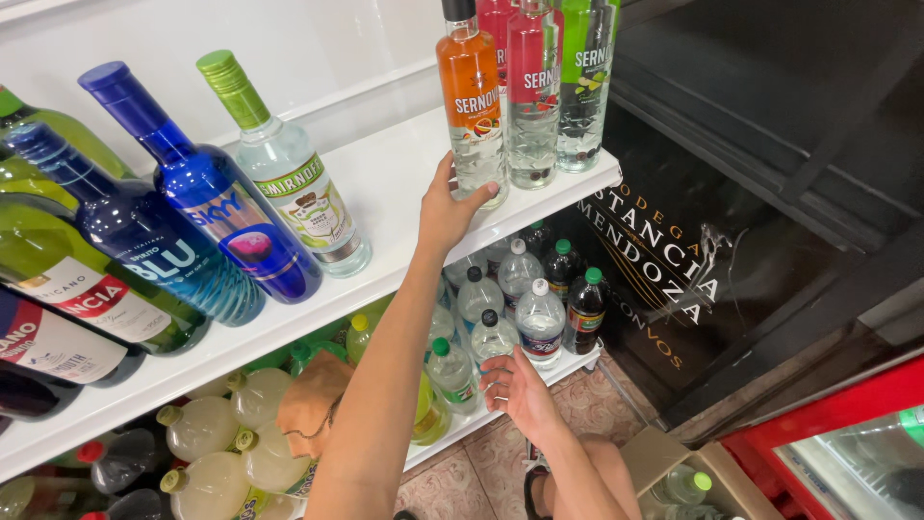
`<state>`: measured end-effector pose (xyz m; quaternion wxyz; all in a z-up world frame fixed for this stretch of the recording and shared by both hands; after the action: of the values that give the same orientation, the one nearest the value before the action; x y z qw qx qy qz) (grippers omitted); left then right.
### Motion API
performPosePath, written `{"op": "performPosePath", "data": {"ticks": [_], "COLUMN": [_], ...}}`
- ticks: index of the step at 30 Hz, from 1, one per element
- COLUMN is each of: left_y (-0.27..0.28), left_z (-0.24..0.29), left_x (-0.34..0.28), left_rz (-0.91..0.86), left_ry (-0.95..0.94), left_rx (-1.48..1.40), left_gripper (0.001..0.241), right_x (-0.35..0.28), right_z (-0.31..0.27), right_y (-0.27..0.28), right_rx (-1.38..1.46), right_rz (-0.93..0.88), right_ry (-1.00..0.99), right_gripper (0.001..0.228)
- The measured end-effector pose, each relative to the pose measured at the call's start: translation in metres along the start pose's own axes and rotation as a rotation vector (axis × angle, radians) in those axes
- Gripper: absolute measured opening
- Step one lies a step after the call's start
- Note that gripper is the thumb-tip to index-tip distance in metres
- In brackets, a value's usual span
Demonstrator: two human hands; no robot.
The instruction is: The person takes various glass bottles of alcohol from a cardboard box on the floor, wipes each bottle with a cloth, and places them onto a storage shelf alongside other beverages.
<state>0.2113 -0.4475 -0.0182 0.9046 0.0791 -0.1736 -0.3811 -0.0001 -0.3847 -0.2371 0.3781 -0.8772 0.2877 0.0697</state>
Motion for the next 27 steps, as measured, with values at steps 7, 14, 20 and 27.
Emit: {"op": "performPosePath", "data": {"ticks": [7, 14, 20, 27], "left_y": [-0.0004, -0.0017, -0.0018, -0.0030], "left_z": [-0.0006, 0.0019, 0.0020, 0.0014], "left_x": [-0.0034, -0.0061, -0.0062, -0.0096], "left_rz": [0.020, 0.001, -0.016, -0.067], "left_ry": [0.011, 0.059, 0.052, 0.016], "left_rx": [0.017, 0.081, 0.115, 0.188], "left_gripper": [0.091, 0.095, 0.092, 0.089], "right_x": [0.0006, 0.0014, -0.0019, 0.0015], "right_z": [0.0010, 0.0038, 0.0003, 0.0049], "right_y": [0.0010, -0.0004, -0.0034, 0.0004], "right_rx": [-0.004, -0.003, -0.020, -0.022], "right_rz": [-0.002, 0.008, 0.029, 0.014], "right_ry": [-0.004, -0.011, -0.023, -0.020], "right_gripper": [0.065, 0.066, 0.066, 0.064]}}
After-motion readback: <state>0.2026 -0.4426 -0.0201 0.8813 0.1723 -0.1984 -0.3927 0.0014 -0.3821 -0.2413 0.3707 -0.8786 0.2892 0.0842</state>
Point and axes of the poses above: each hand's wrist, its own x-axis towards the middle knuckle, its own y-axis out of the back of the hand, z = x × y, the point moved 2 cm from there along x, towards the middle knuckle, and after that the axes turned 5 degrees about -x, right-handed, at the moved point
